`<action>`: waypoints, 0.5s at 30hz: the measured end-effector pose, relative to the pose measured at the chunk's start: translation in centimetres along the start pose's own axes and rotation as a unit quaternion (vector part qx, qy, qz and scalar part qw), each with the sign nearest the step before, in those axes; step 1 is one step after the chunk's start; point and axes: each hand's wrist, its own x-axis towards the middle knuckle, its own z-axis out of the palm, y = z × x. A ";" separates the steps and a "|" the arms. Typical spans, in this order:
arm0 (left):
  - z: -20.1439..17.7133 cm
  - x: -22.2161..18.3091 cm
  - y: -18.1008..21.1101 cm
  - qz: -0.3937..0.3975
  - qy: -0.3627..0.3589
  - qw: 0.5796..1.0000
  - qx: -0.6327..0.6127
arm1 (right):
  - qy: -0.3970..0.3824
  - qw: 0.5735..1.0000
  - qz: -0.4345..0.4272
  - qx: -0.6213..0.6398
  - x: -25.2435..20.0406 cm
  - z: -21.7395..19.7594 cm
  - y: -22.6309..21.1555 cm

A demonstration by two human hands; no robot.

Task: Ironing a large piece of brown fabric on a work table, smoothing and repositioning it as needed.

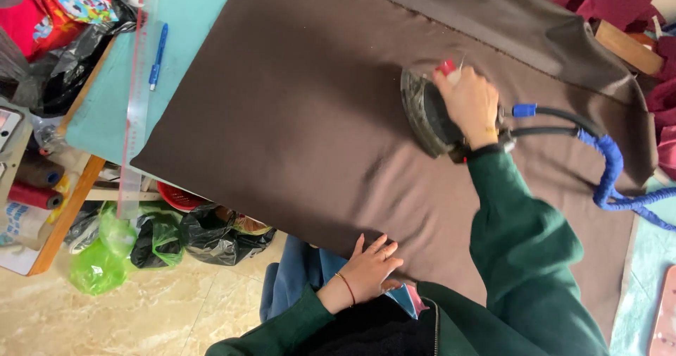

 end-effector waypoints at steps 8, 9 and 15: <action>-9.0 1.0 -5.6 -0.037 0.289 0.950 0.111 | -0.039 0.993 -0.039 -0.100 -14.7 -3.0 -1.5; -11.3 1.3 -6.4 -0.077 0.319 0.933 0.148 | -0.054 0.992 -0.039 -0.108 -16.5 -3.6 -1.7; -18.4 9.7 -11.3 -0.058 0.369 0.912 0.169 | -0.105 0.991 0.016 -0.087 -20.4 -3.8 -0.4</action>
